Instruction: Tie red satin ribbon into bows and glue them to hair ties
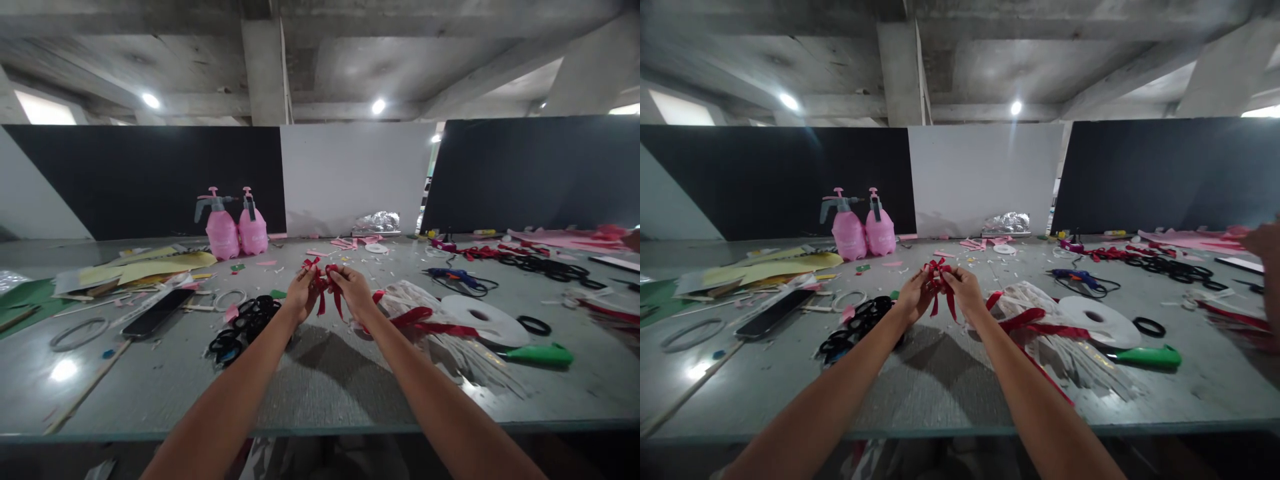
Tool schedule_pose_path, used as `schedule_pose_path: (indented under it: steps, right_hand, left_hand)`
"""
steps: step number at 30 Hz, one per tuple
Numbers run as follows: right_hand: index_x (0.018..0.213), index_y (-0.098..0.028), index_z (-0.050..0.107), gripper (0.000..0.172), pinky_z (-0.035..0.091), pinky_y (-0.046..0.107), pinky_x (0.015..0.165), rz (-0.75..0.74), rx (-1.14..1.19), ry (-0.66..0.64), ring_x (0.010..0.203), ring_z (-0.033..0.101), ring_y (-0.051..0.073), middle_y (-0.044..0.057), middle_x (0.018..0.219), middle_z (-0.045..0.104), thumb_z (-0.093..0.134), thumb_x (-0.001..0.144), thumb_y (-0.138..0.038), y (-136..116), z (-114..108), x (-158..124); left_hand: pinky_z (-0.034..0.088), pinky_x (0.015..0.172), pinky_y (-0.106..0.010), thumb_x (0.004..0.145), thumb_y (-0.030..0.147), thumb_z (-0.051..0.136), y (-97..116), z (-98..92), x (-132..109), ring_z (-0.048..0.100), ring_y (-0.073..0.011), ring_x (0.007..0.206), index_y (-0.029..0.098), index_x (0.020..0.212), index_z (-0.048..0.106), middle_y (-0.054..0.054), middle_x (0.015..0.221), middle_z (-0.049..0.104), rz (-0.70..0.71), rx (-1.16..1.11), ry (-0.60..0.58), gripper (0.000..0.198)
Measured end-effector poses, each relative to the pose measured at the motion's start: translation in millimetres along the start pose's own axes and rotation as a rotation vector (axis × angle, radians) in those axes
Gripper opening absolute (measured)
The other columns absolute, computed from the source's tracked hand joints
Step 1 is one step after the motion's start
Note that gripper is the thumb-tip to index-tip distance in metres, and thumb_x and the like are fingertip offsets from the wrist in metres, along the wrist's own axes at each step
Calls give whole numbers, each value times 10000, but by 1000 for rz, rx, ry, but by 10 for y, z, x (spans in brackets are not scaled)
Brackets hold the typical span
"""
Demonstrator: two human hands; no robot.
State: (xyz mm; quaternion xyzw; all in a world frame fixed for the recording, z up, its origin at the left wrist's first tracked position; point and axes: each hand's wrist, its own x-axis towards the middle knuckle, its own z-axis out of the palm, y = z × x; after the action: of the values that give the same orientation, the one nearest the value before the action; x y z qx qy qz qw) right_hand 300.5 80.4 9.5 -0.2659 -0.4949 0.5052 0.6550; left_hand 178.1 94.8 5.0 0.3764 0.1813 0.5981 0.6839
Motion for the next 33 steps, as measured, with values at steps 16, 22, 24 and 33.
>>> schedule_pose_path:
  steps: [16,22,24,33]
  right_hand:
    - [785,-170,641,267,483,211,549,156,201,45,577,601,100,1,679,674,774,592,-299,60,-73,-2]
    - [761,-192,615,259,445,204,480,130,180,66,528,561,99,-31,633,630,752,616,-357,8,-65,-26]
    - [726,-187,624,245,449,208,506,76,87,76,526,551,94,-36,619,619,739,623,-377,-1,-50,-35]
    - [721,-190,620,190,441,199,519,7,134,50,573,543,89,-34,669,612,712,658,-344,8,22,-95]
  left_hand:
    - [488,720,-239,652,188,754,96,-108,-7,623,-97,684,151,809,608,-4,805,660,-29,-30,5,217]
    - [495,760,-266,702,226,716,98,-93,-37,626,-103,673,143,861,633,-18,804,657,-129,-1,-84,197]
    - [489,807,-278,728,240,690,104,-69,-56,634,-115,716,139,827,630,-21,800,654,-137,-25,-84,154]
    - [471,589,-213,740,176,621,220,-37,-81,554,-76,579,155,750,565,23,671,571,-90,-188,-56,61]
